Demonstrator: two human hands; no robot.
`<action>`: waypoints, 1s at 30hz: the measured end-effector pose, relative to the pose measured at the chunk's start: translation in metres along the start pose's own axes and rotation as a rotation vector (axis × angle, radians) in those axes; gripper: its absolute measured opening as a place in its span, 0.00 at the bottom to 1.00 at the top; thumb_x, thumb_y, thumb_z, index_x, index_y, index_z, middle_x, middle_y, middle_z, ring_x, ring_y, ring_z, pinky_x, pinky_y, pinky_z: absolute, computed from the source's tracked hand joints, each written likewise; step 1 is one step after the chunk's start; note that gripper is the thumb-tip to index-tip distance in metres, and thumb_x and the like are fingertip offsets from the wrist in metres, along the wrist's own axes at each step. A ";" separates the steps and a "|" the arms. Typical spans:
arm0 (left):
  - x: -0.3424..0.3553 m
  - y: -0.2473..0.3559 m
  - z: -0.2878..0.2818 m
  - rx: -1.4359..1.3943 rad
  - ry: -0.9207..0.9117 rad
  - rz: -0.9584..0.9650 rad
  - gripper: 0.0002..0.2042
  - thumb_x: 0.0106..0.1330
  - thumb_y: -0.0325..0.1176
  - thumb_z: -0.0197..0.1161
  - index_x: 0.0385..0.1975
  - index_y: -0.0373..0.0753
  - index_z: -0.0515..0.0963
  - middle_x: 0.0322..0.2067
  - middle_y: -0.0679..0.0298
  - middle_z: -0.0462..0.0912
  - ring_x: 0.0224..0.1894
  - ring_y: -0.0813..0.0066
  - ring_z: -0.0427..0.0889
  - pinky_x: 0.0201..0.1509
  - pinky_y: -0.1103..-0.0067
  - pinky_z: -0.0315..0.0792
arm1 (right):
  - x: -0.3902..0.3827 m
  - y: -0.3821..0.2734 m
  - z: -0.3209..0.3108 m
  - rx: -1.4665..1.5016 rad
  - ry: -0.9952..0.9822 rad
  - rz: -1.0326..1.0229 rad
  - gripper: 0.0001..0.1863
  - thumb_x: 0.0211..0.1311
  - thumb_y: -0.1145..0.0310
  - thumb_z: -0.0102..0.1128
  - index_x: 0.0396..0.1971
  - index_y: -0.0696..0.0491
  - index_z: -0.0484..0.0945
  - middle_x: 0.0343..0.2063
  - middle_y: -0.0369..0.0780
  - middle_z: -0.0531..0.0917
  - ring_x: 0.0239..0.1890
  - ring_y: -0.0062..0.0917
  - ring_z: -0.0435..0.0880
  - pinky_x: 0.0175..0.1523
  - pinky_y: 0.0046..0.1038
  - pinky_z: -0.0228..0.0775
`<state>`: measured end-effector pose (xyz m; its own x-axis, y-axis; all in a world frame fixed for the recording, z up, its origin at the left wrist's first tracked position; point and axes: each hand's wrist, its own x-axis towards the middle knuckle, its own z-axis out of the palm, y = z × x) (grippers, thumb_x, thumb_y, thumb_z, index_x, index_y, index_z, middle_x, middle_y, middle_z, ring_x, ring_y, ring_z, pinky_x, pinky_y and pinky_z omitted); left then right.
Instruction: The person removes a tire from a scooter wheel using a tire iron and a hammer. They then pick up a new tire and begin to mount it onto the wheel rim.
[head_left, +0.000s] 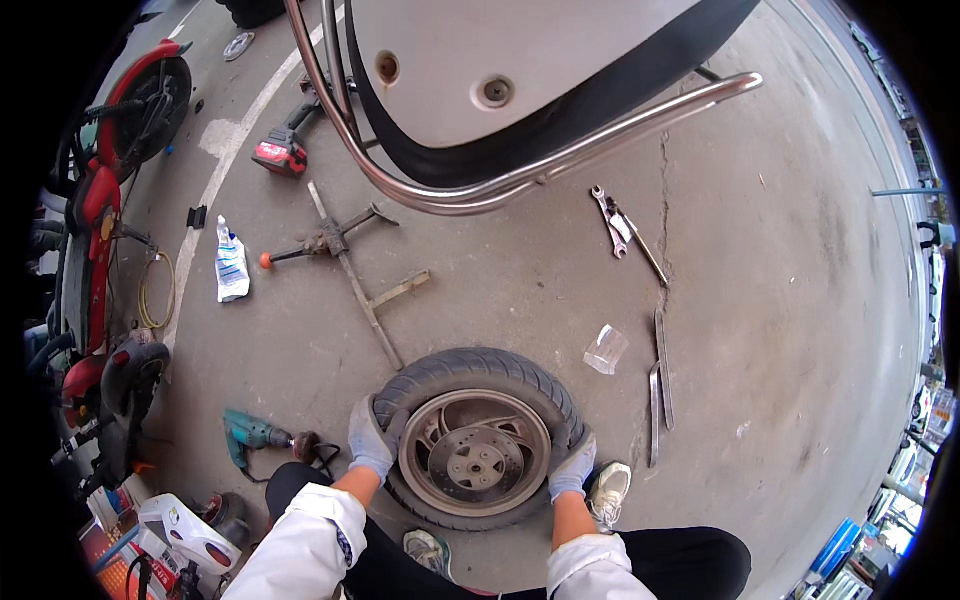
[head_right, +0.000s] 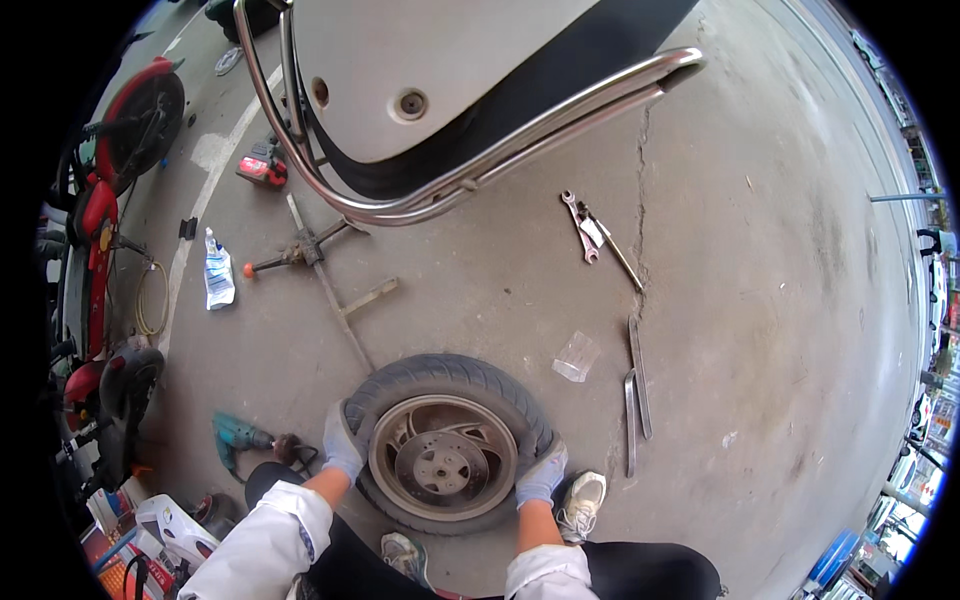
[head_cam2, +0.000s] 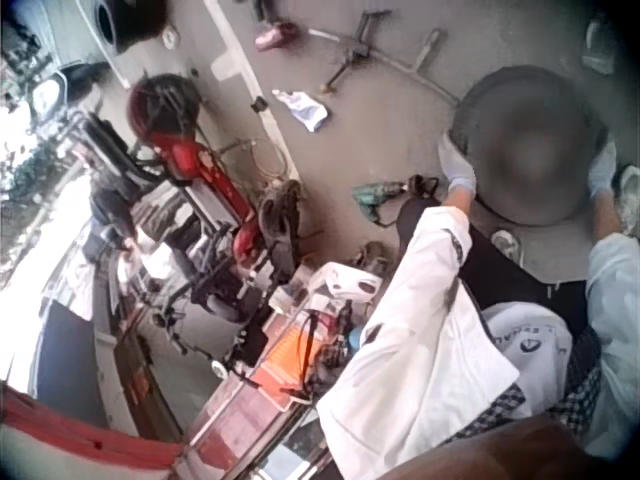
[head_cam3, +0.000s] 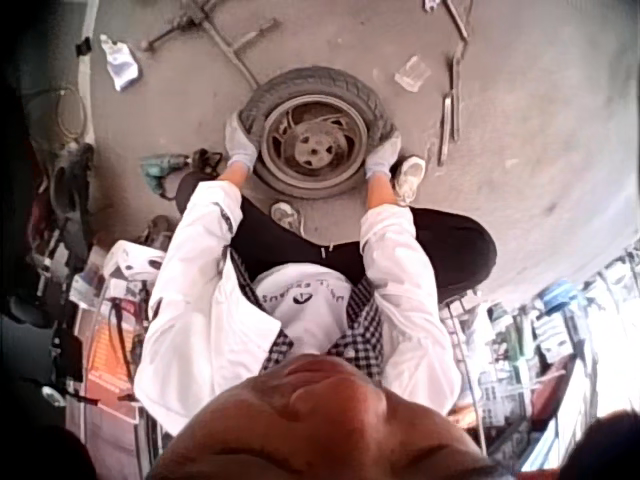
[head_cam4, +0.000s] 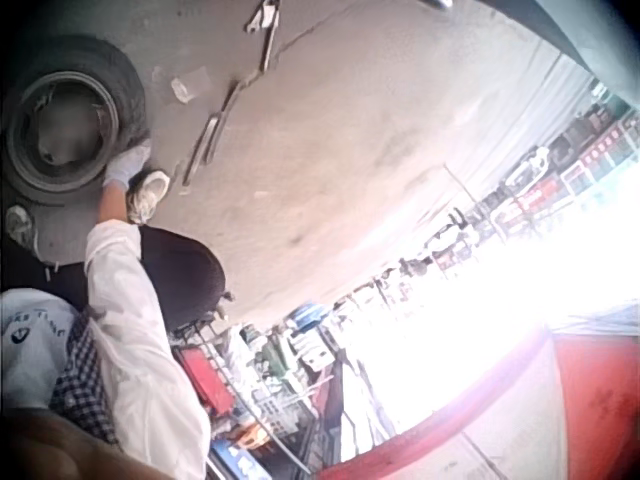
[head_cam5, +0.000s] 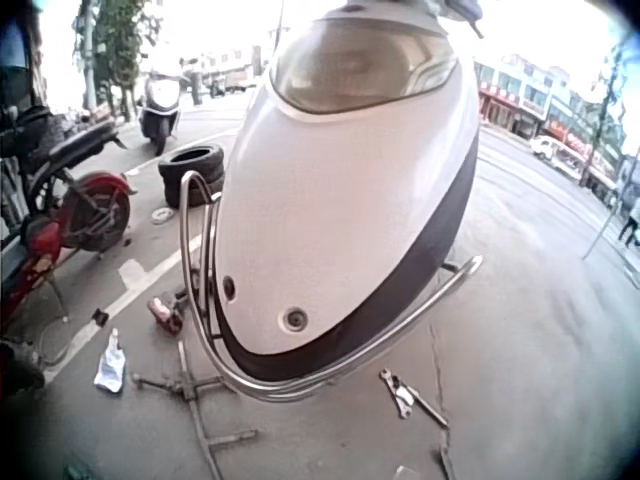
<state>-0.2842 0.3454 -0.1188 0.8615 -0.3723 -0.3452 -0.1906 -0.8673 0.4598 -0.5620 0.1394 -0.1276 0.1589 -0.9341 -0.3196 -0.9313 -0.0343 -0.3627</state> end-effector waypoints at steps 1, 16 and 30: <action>-0.009 -0.007 0.002 0.016 0.009 -0.002 0.32 0.56 0.50 0.71 0.54 0.31 0.74 0.49 0.44 0.79 0.53 0.44 0.77 0.59 0.61 0.71 | -0.001 0.004 0.002 -0.007 -0.010 0.004 0.33 0.65 0.46 0.57 0.54 0.64 0.75 0.49 0.58 0.80 0.55 0.52 0.78 0.62 0.44 0.69; 0.022 -0.006 -0.035 -1.068 -0.332 -0.532 0.40 0.69 0.66 0.48 0.55 0.27 0.77 0.51 0.53 0.84 0.50 0.65 0.84 0.58 0.74 0.74 | 0.044 0.017 0.013 0.707 -0.222 0.264 0.38 0.71 0.40 0.43 0.42 0.66 0.82 0.36 0.52 0.87 0.43 0.35 0.84 0.51 0.35 0.72; 0.015 0.083 -0.133 -1.530 -0.330 0.145 0.32 0.76 0.57 0.46 0.56 0.30 0.77 0.52 0.57 0.83 0.53 0.70 0.81 0.63 0.74 0.70 | 0.038 -0.086 -0.154 1.554 -0.421 -0.032 0.36 0.74 0.40 0.43 0.58 0.59 0.75 0.56 0.47 0.80 0.58 0.31 0.80 0.62 0.29 0.72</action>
<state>-0.2242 0.3117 0.0232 0.7033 -0.6496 -0.2887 0.5557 0.2492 0.7931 -0.5264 0.0518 0.0266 0.4896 -0.7716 -0.4060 0.2496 0.5702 -0.7827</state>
